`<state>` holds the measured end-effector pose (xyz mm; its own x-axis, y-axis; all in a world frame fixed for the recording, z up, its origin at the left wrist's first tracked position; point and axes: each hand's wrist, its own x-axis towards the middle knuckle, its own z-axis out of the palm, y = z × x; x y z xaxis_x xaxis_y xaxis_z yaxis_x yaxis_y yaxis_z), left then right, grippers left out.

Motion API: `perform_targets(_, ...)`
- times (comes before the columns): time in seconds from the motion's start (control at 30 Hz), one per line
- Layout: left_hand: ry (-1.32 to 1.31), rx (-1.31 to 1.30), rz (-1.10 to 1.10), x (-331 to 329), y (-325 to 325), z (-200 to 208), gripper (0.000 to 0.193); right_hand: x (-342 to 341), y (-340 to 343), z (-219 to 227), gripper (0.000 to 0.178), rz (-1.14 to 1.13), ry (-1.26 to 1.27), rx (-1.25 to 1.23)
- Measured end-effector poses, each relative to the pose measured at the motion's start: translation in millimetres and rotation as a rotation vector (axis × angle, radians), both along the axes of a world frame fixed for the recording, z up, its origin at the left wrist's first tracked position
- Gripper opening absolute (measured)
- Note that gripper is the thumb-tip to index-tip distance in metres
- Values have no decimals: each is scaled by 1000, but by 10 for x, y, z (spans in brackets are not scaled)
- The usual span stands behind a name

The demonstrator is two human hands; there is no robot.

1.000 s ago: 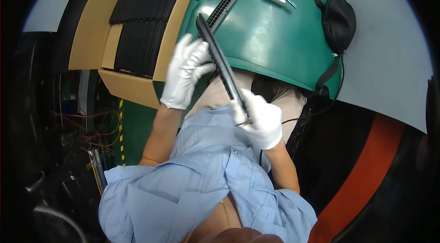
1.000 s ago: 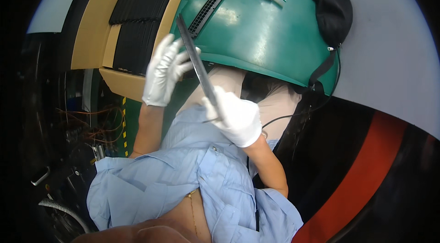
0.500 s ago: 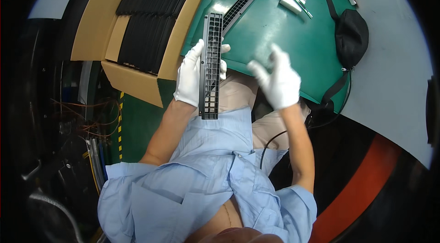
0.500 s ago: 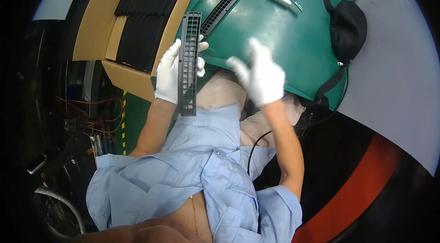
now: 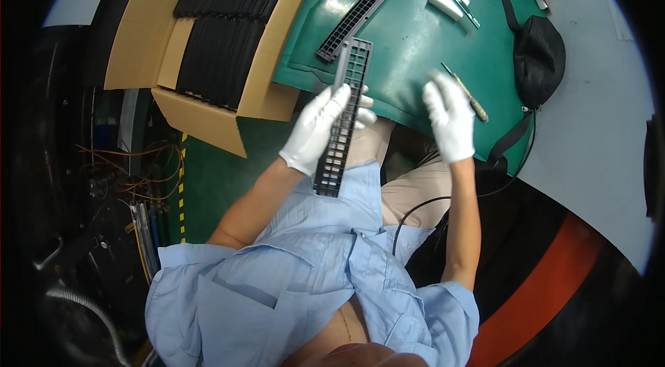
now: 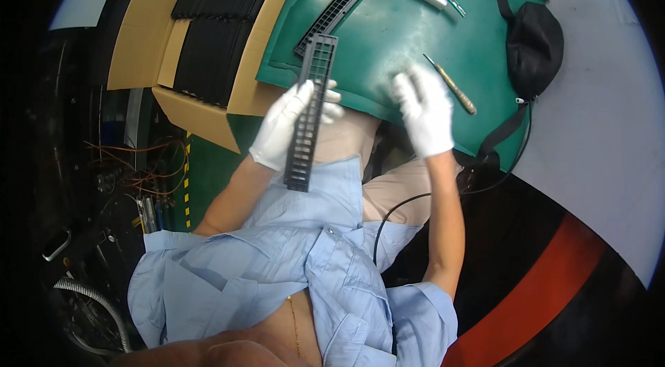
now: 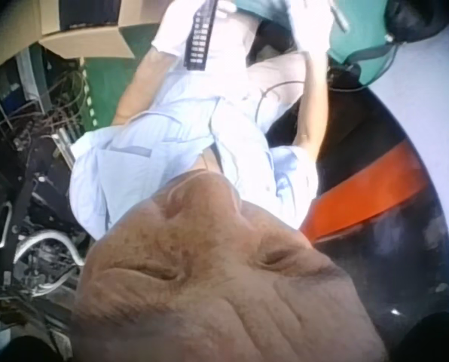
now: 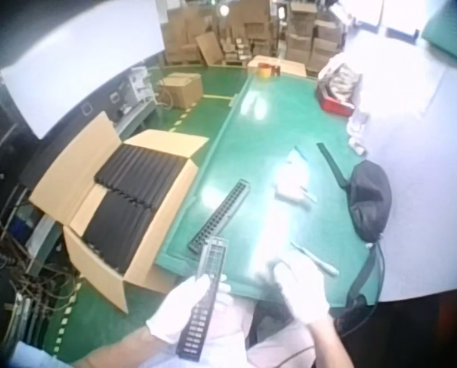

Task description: The person takes black plastic components from a cardboard box and inserts them into a machine. They then use a small tool to scrape or clean the surface of the components before placing them back into the box.

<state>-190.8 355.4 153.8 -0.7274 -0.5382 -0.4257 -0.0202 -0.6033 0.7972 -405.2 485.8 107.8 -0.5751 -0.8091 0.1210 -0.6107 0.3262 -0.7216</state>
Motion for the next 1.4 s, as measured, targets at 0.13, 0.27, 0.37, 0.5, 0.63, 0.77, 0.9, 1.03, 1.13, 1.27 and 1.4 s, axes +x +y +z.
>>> perform_targets(0.13,-66,-257,-84,-161,262,-221,43,741,79,310,53,123,-931,141)
perform_targets(0.27,-50,-826,-151,-376,91,-210,43,927,169,75,41,-120,-1057,-46)
perform_targets(0.37,-504,-1345,-69,-789,-543,-190,54,811,262,102,24,-243,-1250,-189)
perform_targets(0.5,-997,-1331,-315,-1103,-1214,-494,84,800,399,34,24,-211,-1213,-162)
perform_targets(0.63,-925,-1251,-318,-1190,-1192,-577,75,847,474,50,30,-290,-1390,-175)
perform_targets(0.77,-861,-1193,-296,-1156,-1053,-642,54,850,519,119,30,-214,-1550,-311)
perform_targets(0.9,-558,-1183,-127,-881,-810,-717,36,931,492,179,27,-211,-1591,-418)
perform_targets(1.03,-251,-592,-130,-606,-289,-256,24,954,500,160,25,-299,-1530,-458)
perform_targets(1.13,-130,-257,-140,-424,-8,-175,22,986,457,102,24,-336,-1419,-407)
perform_targets(1.27,45,-78,-76,-381,296,-253,33,1045,303,50,42,-249,-612,-177)
perform_targets(1.4,17,-108,-42,-409,320,-216,46,1098,319,284,43,-98,50,52)
